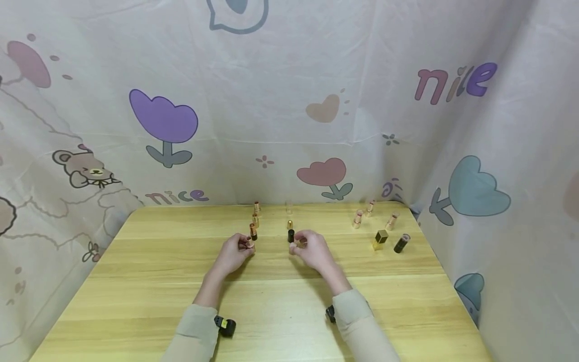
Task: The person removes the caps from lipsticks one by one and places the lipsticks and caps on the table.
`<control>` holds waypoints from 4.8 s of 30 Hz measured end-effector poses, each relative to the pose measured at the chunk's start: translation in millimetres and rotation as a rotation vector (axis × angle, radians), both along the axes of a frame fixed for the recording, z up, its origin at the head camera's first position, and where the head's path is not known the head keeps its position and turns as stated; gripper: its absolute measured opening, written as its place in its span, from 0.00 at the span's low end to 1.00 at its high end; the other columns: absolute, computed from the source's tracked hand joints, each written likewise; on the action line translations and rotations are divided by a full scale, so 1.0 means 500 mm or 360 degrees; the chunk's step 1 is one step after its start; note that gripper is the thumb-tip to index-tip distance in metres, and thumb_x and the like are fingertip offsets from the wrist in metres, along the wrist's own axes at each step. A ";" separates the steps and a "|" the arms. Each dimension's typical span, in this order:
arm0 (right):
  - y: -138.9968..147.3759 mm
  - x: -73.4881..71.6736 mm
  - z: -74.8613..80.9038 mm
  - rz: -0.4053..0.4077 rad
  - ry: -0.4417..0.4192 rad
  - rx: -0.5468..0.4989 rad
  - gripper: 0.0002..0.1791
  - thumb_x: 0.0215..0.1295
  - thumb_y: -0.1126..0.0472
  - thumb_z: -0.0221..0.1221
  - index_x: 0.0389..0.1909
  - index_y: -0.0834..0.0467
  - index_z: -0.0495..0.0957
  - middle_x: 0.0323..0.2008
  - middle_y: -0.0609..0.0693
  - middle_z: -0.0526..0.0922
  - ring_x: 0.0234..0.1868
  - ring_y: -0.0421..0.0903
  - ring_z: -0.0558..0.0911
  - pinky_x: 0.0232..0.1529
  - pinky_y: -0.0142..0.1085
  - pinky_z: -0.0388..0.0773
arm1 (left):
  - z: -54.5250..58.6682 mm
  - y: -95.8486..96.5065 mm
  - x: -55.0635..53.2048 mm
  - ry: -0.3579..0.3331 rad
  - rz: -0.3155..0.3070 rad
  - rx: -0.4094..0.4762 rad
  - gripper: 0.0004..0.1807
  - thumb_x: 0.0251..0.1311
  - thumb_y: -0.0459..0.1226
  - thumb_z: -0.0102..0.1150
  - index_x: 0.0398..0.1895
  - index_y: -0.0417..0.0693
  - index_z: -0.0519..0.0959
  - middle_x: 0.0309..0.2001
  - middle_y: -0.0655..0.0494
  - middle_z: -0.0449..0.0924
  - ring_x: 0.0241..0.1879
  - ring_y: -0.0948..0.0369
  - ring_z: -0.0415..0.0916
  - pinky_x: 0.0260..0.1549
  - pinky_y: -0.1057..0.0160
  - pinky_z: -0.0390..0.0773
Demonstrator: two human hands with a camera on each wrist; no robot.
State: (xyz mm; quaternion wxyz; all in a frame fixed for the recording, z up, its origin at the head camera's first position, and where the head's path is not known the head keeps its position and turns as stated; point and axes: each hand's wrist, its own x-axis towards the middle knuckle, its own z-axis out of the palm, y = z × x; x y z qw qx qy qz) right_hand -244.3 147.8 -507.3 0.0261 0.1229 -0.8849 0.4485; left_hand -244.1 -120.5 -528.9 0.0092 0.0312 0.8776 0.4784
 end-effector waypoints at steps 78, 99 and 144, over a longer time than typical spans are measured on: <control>0.182 -0.115 -0.023 -0.1184 -0.0110 -0.1022 0.22 0.78 0.69 0.50 0.69 0.69 0.67 0.62 0.61 0.74 0.53 0.41 0.72 0.65 0.37 0.75 | 0.001 -0.002 0.004 -0.0036 0.0012 0.0033 0.18 0.62 0.28 0.70 0.51 0.32 0.75 0.45 0.44 0.79 0.45 0.52 0.80 0.50 0.53 0.85; 0.129 -0.082 -0.012 -0.1040 -0.0088 -0.1302 0.24 0.77 0.69 0.54 0.69 0.71 0.66 0.65 0.66 0.75 0.53 0.40 0.76 0.63 0.30 0.78 | 0.014 0.011 0.033 -0.0033 0.0106 0.0274 0.43 0.67 0.44 0.68 0.75 0.31 0.57 0.71 0.30 0.63 0.71 0.36 0.64 0.71 0.39 0.68; 0.027 -0.035 0.049 -0.0593 -0.0036 -0.1669 0.17 0.70 0.66 0.65 0.54 0.68 0.73 0.42 0.50 0.82 0.42 0.42 0.86 0.49 0.39 0.88 | 0.078 0.180 -0.032 0.0867 -0.0229 -0.0049 0.41 0.67 0.38 0.66 0.80 0.44 0.59 0.79 0.48 0.60 0.76 0.48 0.62 0.76 0.51 0.62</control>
